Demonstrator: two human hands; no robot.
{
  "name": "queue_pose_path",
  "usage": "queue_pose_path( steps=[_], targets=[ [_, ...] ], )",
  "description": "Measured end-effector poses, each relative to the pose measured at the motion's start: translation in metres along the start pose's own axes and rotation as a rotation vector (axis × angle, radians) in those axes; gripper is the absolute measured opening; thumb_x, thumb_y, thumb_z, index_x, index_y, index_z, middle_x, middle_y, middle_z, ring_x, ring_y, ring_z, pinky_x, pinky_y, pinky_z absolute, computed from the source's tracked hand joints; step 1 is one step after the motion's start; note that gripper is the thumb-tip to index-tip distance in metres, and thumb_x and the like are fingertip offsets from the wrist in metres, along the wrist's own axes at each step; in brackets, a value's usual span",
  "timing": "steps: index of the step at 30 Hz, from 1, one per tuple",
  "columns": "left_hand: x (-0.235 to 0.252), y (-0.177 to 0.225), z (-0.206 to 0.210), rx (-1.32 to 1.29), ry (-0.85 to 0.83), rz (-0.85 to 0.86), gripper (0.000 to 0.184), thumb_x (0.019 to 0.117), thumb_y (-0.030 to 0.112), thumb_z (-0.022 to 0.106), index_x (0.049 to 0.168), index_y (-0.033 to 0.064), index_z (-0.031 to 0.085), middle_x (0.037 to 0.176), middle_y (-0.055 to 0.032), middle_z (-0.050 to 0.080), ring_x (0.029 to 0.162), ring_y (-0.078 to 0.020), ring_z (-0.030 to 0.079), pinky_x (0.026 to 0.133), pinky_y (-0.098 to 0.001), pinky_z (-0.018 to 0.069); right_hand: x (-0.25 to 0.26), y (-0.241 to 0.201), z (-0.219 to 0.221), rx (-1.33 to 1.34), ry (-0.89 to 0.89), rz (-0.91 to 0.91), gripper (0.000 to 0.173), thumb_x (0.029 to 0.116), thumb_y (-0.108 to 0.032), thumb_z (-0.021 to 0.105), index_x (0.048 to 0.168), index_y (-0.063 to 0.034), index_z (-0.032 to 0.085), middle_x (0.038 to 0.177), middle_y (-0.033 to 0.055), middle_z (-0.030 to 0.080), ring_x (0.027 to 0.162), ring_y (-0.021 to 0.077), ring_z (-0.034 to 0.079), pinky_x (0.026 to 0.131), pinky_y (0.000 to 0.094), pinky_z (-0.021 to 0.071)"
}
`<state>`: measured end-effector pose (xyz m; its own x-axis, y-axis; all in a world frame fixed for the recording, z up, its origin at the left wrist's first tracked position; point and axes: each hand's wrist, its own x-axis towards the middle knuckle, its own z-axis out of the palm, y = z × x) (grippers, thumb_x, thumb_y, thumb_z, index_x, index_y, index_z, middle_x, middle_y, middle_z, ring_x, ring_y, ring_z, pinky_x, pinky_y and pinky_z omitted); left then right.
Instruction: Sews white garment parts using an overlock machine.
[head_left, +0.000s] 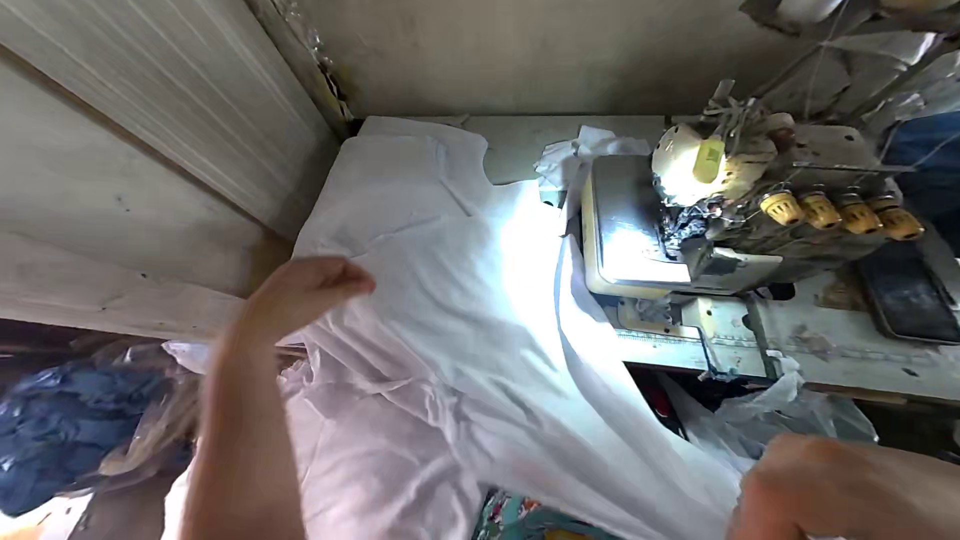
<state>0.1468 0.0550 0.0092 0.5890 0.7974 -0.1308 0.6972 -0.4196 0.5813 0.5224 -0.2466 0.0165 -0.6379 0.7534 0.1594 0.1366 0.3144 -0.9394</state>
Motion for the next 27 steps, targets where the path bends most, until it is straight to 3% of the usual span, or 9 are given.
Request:
queue_pose_path(
  steps=[5,11,13,16,19,21,24,26,27],
  targets=[
    [0.121,-0.026,0.056,0.103,0.257,-0.191,0.032,0.1063,0.017,0.054,0.121,-0.009,0.065,0.12,-0.0335,0.065,0.118,-0.0529,0.059,0.1,-0.071,0.0416,0.001,-0.006,0.01,-0.022,0.073,0.088,0.029,0.1041,-0.015,0.049,0.097,0.0073,0.066,0.08,0.0131,0.069,0.071,0.0042,0.062,0.065,0.0164,0.0489],
    [0.161,-0.023,0.065,0.185,0.144,-0.273,0.044,0.104,0.034,0.06,0.123,-0.0049,0.067,0.129,-0.032,0.062,0.132,-0.0546,0.047,0.103,-0.0754,0.0322,-0.026,0.059,0.014,-0.046,0.104,0.35,0.018,0.0995,-0.016,0.056,0.094,-0.0008,0.063,0.065,0.0025,0.057,0.056,0.0013,0.051,0.052,0.0165,0.0411],
    [0.168,-0.025,0.064,0.205,0.079,-0.269,0.036,0.0984,0.028,0.07,0.119,-0.0011,0.07,0.126,-0.029,0.064,0.13,-0.053,0.049,0.102,-0.0745,0.0342,-0.024,0.087,0.014,-0.173,0.022,0.553,0.019,0.0997,-0.014,0.056,0.101,0.0023,0.065,0.069,0.0102,0.06,0.059,0.0156,0.057,0.055,0.0316,0.0471],
    [0.17,-0.03,0.067,0.147,0.076,-0.192,0.028,0.0989,0.02,0.069,0.116,-0.0024,0.069,0.122,-0.0275,0.065,0.122,-0.0472,0.057,0.1,-0.0686,0.0408,0.001,0.101,0.017,-0.363,-0.07,0.789,0.027,0.0999,-0.009,0.063,0.123,0.006,0.064,0.107,0.0267,0.069,0.097,0.0445,0.069,0.089,0.0622,0.0526],
    [0.143,-0.017,0.07,-0.008,0.216,-0.01,0.027,0.1035,0.014,0.06,0.117,-0.0092,0.062,0.112,-0.0267,0.067,0.104,-0.0382,0.067,0.095,-0.055,0.051,0.034,0.104,0.014,-0.442,0.24,0.472,0.03,0.0975,-0.013,0.064,0.124,0.0,0.065,0.108,0.0188,0.07,0.081,0.0285,0.071,0.073,0.0458,0.0601],
    [0.105,0.0,0.075,-0.042,0.267,0.162,0.023,0.1032,0.012,0.058,0.114,-0.0085,0.061,0.101,-0.0229,0.068,0.092,-0.0321,0.069,0.085,-0.0507,0.0554,0.07,0.106,0.006,-0.354,0.45,0.282,0.042,0.0975,-0.016,0.065,0.136,-0.0002,0.057,0.128,0.0175,0.064,0.075,0.0124,0.066,0.065,0.0281,0.0577],
    [0.036,0.031,0.093,-0.01,0.181,0.335,0.015,0.1001,0.011,0.061,0.108,-0.0002,0.067,0.097,-0.0133,0.07,0.087,-0.0246,0.07,0.079,-0.0472,0.0586,0.122,0.133,0.002,-0.246,0.574,0.079,0.06,0.0951,-0.013,0.069,0.148,0.003,0.044,0.152,0.0216,0.046,0.087,0.0085,0.07,0.072,0.0243,0.06],
    [0.005,0.033,0.108,-0.032,0.065,0.422,0.016,0.0994,0.016,0.061,0.104,0.0042,0.072,0.095,-0.0081,0.073,0.087,-0.0189,0.071,0.08,-0.0403,0.059,0.149,0.151,0.01,-0.24,0.54,0.028,0.05,0.0952,-0.008,0.067,0.141,0.0047,0.052,0.143,0.0227,0.055,0.094,0.0137,0.071,0.08,0.0276,0.0602],
    [-0.003,0.03,0.11,-0.063,-0.008,0.44,0.019,0.1005,0.019,0.06,0.104,0.0048,0.072,0.095,-0.0071,0.073,0.089,-0.0166,0.071,0.082,-0.0361,0.0585,0.158,0.157,0.015,-0.27,0.538,0.012,0.035,0.0955,-0.007,0.065,0.128,0.0055,0.063,0.125,0.0213,0.066,0.091,0.016,0.072,0.081,0.0287,0.0599]
  ],
)
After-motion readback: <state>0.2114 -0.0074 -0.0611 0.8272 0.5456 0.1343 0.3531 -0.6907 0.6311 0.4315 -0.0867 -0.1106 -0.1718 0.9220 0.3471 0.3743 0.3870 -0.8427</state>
